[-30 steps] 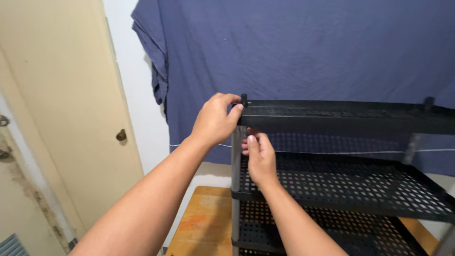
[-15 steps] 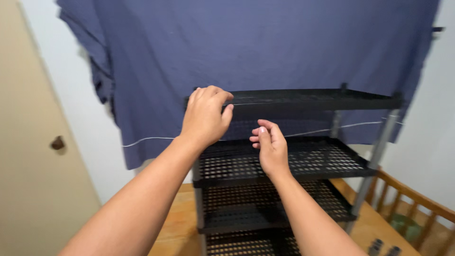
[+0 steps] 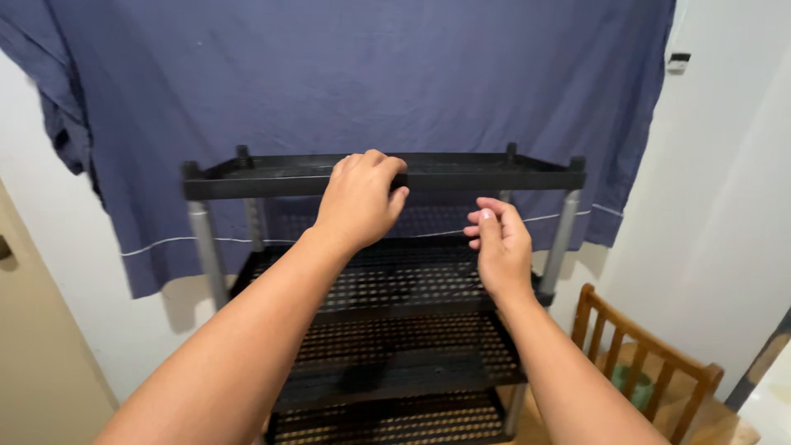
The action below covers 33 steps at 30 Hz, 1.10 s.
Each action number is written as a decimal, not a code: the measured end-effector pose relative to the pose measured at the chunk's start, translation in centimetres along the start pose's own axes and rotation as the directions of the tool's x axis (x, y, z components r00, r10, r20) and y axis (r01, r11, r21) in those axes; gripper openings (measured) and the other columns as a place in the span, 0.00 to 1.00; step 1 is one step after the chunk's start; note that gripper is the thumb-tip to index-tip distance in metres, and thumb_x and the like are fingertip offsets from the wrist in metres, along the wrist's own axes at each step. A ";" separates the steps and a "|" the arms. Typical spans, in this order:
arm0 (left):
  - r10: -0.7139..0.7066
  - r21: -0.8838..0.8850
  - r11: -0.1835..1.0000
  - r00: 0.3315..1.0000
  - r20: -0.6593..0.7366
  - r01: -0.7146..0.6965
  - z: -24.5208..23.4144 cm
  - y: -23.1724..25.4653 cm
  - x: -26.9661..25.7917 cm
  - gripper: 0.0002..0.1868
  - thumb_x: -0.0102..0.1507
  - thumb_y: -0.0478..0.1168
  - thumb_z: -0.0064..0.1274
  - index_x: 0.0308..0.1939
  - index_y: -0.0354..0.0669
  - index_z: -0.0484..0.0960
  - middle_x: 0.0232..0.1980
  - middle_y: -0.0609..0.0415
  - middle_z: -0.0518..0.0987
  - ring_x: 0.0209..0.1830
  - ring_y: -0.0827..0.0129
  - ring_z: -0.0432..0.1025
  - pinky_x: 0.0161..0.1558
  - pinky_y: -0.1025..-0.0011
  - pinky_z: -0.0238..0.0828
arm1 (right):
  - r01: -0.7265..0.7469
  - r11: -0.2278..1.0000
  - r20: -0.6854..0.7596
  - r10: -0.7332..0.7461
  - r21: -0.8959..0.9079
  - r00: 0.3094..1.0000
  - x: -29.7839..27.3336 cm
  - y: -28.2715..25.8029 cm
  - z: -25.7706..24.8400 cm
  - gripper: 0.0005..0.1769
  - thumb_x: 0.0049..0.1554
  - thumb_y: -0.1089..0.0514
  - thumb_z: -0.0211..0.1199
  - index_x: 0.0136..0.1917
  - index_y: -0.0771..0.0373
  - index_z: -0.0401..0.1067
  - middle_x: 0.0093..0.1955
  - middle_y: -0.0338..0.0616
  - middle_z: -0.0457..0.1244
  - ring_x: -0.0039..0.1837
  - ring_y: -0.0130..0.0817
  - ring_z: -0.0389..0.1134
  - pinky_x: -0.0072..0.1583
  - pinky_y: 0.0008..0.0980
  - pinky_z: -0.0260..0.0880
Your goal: The person removes four gray plastic end caps from the top corners of a black plastic shelving unit, placing them on a wooden table. Then the person lifts off the top shelf and sets it aside on the table.
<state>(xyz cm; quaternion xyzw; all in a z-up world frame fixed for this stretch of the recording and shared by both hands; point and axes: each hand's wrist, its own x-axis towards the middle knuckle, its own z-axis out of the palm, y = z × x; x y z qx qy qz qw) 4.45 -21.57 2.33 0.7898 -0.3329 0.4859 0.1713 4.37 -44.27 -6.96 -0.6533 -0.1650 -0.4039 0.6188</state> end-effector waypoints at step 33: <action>-0.351 -0.040 0.924 0.888 0.296 0.379 12.2 17.4 11.6 0.25 0.61 0.57 0.55 0.41 0.37 0.87 0.36 0.44 0.86 0.37 0.53 0.81 0.42 0.61 0.76 | -0.066 0.990 -0.020 0.069 0.121 0.997 14.1 16.4 -13.8 0.13 0.65 0.56 0.54 0.53 0.67 0.74 0.45 0.43 0.68 0.47 0.28 0.69 0.50 0.27 0.69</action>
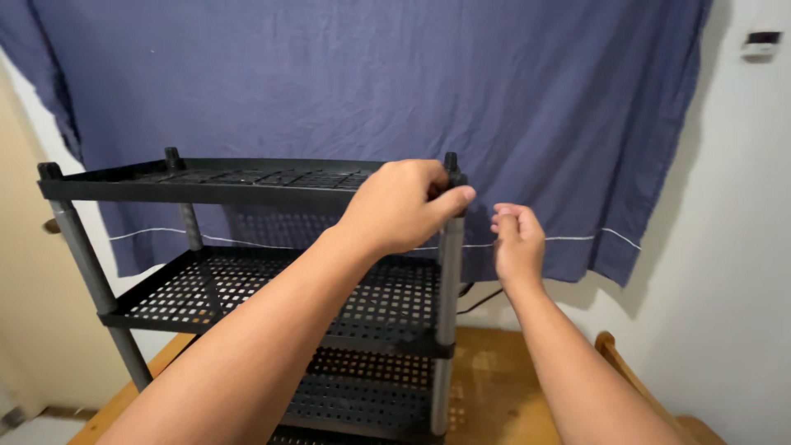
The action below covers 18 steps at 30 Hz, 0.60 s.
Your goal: The person removes four gray plastic end caps from the top corners of a black plastic shelving unit, placing them on a wooden table. Then the person lifts off the top shelf and sets it aside on the table.
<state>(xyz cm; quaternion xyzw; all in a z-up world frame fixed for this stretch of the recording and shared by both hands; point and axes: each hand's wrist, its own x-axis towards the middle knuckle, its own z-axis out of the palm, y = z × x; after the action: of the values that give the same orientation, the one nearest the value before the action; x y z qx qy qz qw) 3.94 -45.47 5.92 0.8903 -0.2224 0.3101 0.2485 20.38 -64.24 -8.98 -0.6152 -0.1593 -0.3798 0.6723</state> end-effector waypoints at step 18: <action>-0.222 0.078 0.969 0.966 -0.134 0.233 1.5 2.6 -0.1 0.24 0.60 0.56 0.56 0.39 0.36 0.86 0.30 0.47 0.84 0.30 0.60 0.80 0.36 0.65 0.75 | -0.166 0.976 0.462 0.084 0.140 0.883 4.8 7.6 6.1 0.25 0.66 0.46 0.50 0.67 0.65 0.70 0.51 0.36 0.67 0.51 0.24 0.64 0.52 0.27 0.66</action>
<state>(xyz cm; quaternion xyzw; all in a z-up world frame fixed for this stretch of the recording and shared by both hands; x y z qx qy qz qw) 3.16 -48.32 5.64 0.8995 -0.0882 0.3443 0.2541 30.44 -60.35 -9.89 -0.6341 -0.3041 -0.1661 0.6913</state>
